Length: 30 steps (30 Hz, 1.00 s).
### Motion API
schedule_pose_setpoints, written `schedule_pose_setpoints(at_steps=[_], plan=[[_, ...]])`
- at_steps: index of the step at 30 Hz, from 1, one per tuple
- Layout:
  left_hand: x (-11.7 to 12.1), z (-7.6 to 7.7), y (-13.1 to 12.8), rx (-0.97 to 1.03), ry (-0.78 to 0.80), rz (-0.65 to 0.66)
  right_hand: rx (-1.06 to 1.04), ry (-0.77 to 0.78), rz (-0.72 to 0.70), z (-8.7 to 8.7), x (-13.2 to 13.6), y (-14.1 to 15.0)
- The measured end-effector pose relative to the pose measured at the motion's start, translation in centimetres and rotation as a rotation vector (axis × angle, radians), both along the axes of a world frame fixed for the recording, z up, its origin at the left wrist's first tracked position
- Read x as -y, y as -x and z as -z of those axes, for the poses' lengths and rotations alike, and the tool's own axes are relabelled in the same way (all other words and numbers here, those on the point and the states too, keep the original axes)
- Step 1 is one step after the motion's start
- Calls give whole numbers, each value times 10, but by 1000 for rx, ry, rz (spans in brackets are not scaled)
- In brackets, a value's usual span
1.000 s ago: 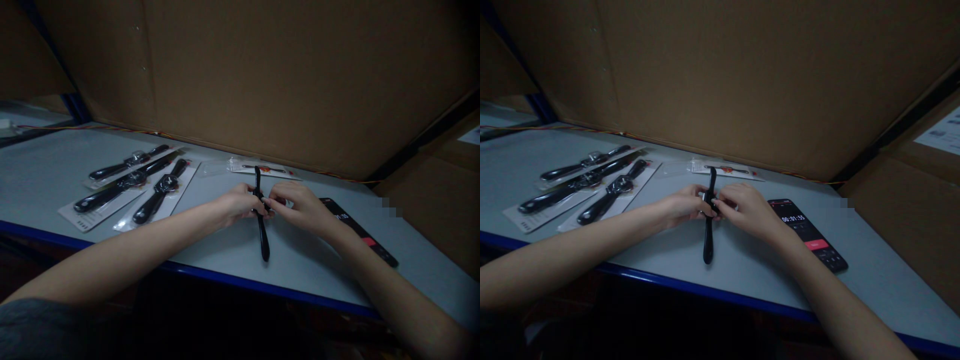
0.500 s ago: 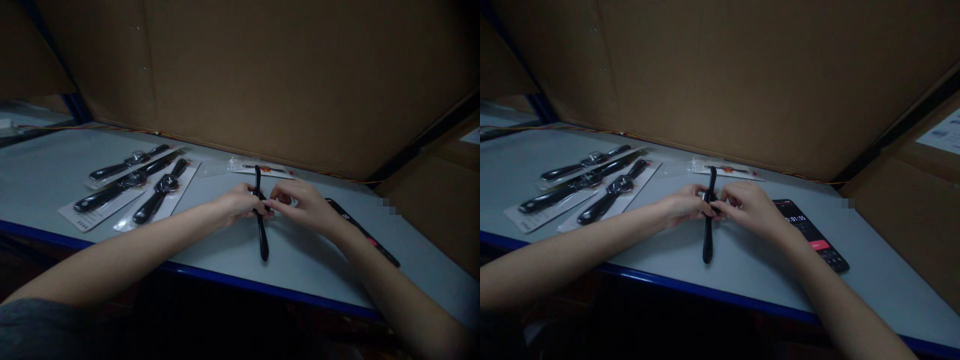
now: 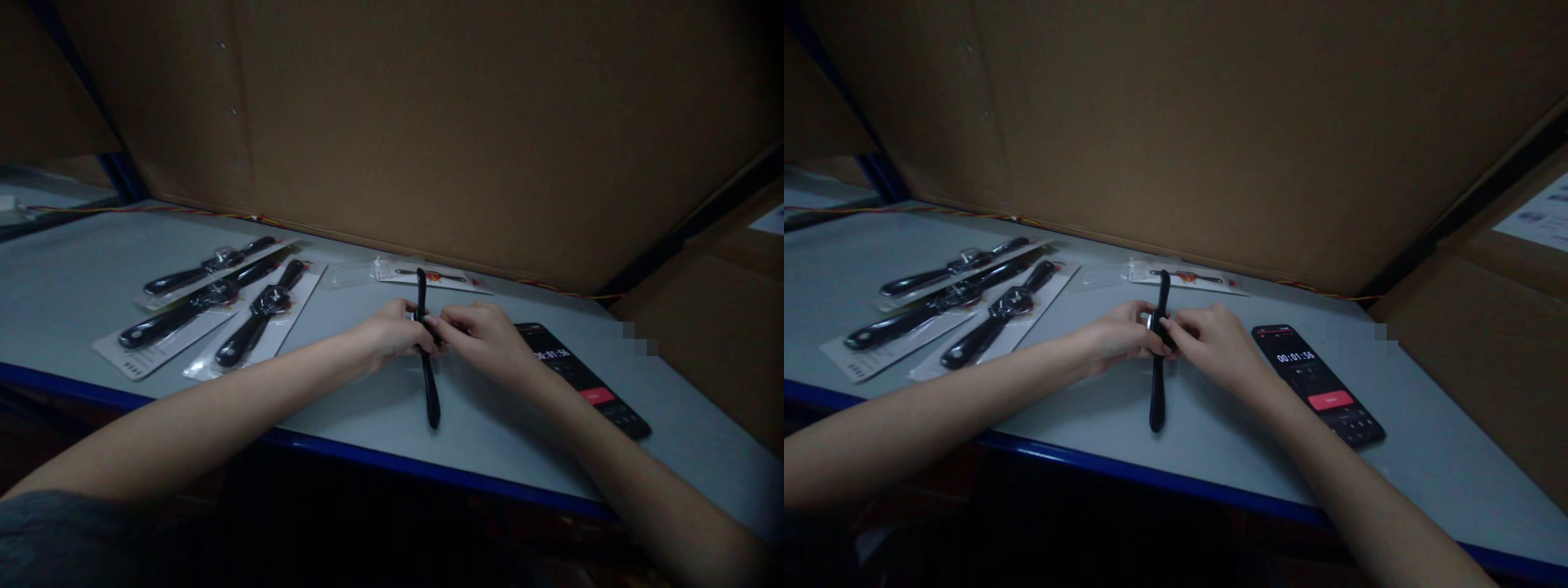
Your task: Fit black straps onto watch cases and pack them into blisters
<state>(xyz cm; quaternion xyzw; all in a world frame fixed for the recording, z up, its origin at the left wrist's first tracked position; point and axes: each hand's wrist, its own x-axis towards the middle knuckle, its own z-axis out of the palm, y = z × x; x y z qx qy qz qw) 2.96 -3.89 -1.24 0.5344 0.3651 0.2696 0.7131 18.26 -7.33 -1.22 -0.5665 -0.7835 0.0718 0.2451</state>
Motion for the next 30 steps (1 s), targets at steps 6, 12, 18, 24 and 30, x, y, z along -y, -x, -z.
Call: schedule_pose_setpoints(at_steps=[6, 12, 18, 24, 30], plan=[[0, 0, 1, 39, 8, 26, -247, 31, 54, -3, 0, -5], [-3, 2, 0, -6, -5, -21, 112, -126, -159, -11, 0, -15], [-1, 2, 2, -17, 12, -18, -17, -27, -94, -5, 1, -4], [-2, 2, 1, 59, 20, 11, -140, -22, -99, -11, 4, -11], [-2, 3, 1, -24, -9, -11, 105, -98, -223, -11, 1, -14]])
